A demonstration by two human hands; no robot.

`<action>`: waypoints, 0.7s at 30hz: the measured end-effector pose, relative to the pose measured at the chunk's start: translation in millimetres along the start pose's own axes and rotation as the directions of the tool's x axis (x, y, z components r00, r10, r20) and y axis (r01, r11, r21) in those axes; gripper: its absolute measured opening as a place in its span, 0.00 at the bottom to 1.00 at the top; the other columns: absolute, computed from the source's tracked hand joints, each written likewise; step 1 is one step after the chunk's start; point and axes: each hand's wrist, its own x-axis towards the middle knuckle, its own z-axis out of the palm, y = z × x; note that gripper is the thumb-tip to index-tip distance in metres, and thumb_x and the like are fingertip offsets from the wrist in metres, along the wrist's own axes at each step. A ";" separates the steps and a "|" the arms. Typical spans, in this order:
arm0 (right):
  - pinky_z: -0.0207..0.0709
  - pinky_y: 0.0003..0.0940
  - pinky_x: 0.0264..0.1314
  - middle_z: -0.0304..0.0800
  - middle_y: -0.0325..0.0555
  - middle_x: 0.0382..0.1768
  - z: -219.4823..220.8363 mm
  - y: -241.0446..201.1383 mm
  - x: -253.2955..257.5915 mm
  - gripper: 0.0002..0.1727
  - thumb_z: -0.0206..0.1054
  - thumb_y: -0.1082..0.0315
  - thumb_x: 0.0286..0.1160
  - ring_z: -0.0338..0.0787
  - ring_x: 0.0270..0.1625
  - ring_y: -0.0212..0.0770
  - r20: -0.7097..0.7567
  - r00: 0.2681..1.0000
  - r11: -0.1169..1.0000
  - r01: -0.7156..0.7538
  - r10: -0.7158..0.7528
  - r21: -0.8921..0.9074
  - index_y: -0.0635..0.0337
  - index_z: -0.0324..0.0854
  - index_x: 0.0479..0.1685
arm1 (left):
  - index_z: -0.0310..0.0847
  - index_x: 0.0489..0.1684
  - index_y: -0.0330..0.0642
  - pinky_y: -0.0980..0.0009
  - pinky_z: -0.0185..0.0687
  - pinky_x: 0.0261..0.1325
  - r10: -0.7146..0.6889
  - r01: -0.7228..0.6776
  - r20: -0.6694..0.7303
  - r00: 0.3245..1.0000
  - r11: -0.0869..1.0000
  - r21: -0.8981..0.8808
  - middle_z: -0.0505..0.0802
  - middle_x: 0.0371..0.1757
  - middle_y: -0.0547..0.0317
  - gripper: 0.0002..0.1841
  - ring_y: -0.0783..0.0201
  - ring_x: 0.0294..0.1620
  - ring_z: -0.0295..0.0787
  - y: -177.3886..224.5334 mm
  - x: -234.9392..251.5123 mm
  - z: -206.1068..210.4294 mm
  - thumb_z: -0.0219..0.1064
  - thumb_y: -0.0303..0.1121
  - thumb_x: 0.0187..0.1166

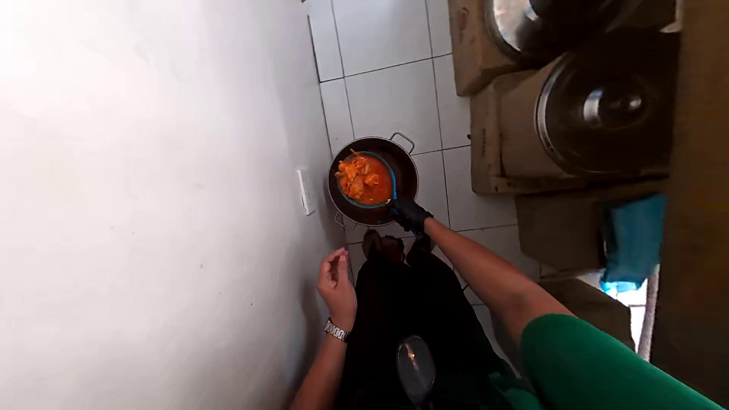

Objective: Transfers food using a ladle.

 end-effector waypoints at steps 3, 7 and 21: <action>0.64 0.25 0.09 0.70 0.36 0.15 -7.5 15.5 22.6 0.17 0.56 0.50 0.88 0.65 0.09 0.30 0.007 0.999 0.999 -0.052 0.052 -0.009 0.55 0.75 0.41 | 0.81 0.49 0.22 0.77 0.87 0.55 -0.026 0.026 -0.066 0.998 1.000 0.012 0.92 0.44 0.55 0.10 0.75 0.46 0.90 -17.3 -14.0 -11.8 0.58 0.20 0.81; 0.64 0.25 0.09 0.69 0.36 0.14 -7.4 15.4 22.0 0.16 0.55 0.52 0.88 0.66 0.08 0.30 0.002 0.997 0.997 -0.075 0.075 0.013 0.55 0.74 0.38 | 0.81 0.51 0.22 0.77 0.87 0.55 -0.056 0.057 -0.108 0.993 0.998 0.005 0.92 0.44 0.54 0.10 0.75 0.46 0.90 -31.0 -23.5 -18.1 0.58 0.20 0.80; 0.62 0.21 0.09 0.69 0.34 0.11 12.7 -37.0 -91.4 0.17 0.48 0.60 0.92 0.65 0.07 0.27 0.029 0.999 1.000 -0.030 0.029 0.005 0.57 0.73 0.34 | 0.82 0.52 0.22 0.76 0.85 0.53 -0.106 0.109 -0.045 0.993 0.991 0.073 0.91 0.44 0.49 0.12 0.73 0.44 0.88 -5.6 -42.2 -42.2 0.60 0.23 0.81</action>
